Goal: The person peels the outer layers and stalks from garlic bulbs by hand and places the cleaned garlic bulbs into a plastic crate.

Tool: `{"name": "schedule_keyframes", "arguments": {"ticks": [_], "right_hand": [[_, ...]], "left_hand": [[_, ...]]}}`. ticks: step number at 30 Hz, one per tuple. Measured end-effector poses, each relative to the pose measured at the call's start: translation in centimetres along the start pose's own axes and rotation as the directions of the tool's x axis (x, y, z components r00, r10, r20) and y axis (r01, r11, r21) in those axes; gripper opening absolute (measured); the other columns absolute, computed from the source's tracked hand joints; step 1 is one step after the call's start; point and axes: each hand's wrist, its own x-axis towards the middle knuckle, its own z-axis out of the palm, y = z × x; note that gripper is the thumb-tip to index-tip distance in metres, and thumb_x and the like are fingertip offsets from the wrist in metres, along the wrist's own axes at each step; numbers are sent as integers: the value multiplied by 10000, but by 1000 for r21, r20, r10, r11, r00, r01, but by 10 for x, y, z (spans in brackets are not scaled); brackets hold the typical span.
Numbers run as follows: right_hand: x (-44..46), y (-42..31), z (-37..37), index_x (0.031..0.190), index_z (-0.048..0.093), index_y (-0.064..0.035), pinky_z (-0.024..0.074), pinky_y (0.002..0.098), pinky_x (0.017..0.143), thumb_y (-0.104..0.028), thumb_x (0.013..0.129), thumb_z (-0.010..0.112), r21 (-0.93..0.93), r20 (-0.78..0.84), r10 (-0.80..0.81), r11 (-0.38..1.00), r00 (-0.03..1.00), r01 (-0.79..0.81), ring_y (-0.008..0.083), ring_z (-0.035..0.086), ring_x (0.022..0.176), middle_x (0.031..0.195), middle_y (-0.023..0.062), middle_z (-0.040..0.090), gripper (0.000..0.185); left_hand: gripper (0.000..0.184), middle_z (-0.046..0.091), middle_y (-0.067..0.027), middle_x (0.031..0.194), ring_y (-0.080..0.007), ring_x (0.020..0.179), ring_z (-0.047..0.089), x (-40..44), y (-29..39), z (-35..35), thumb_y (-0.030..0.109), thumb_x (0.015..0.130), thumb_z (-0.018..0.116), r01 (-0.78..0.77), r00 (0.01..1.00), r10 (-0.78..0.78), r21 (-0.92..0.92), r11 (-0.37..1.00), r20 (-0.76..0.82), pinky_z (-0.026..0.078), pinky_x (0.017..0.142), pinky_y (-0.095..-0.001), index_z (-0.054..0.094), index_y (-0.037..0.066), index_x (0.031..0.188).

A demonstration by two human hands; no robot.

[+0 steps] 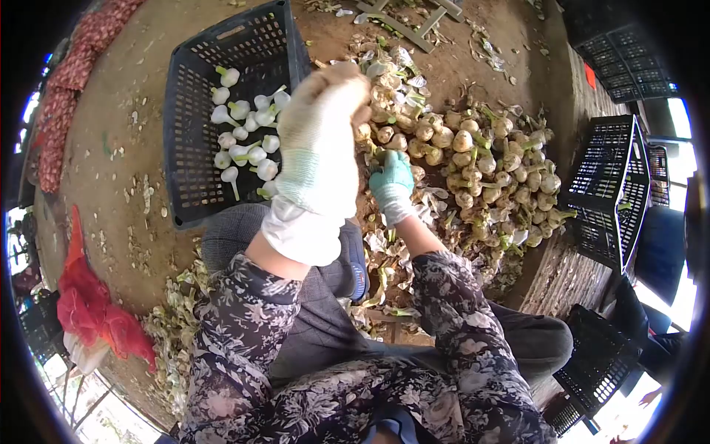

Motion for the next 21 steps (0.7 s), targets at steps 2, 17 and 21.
{"name": "schedule_keyframes", "arguments": {"ticks": [2, 17, 21], "right_hand": [[0, -9, -8, 946, 503, -91, 419, 416, 788, -43, 612, 584, 36, -133, 97, 995, 986, -93, 348, 481, 931, 935, 155, 499, 347], [29, -8, -113, 1053, 576, -34, 361, 166, 414, -173, 848, 557, 934, 358, 149, -46, 922, -355, 45, 443, 475, 748, -8, 607, 249], [-23, -39, -197, 1225, 433, -2, 369, 148, 429, -217, 855, 555, 989, 149, -98, 19, 984, -148, 39, 487, 499, 845, 35, 635, 444]], "left_hand": [[152, 587, -57, 833, -133, 708, 558, 4, -1, -2, 80, 800, 542, -8, 992, 4, -24, 1000, -128, 462, 644, -243, 575, -8, 919], [139, 500, -16, 566, -93, 544, 489, 8, -33, 19, 90, 756, 548, 25, 998, -15, 191, 981, -56, 381, 495, -269, 496, 37, 639], [223, 571, -40, 832, -116, 782, 540, -12, -46, 23, 242, 867, 478, 261, 916, -305, 189, 946, 259, 445, 688, -265, 537, 45, 954]]}}
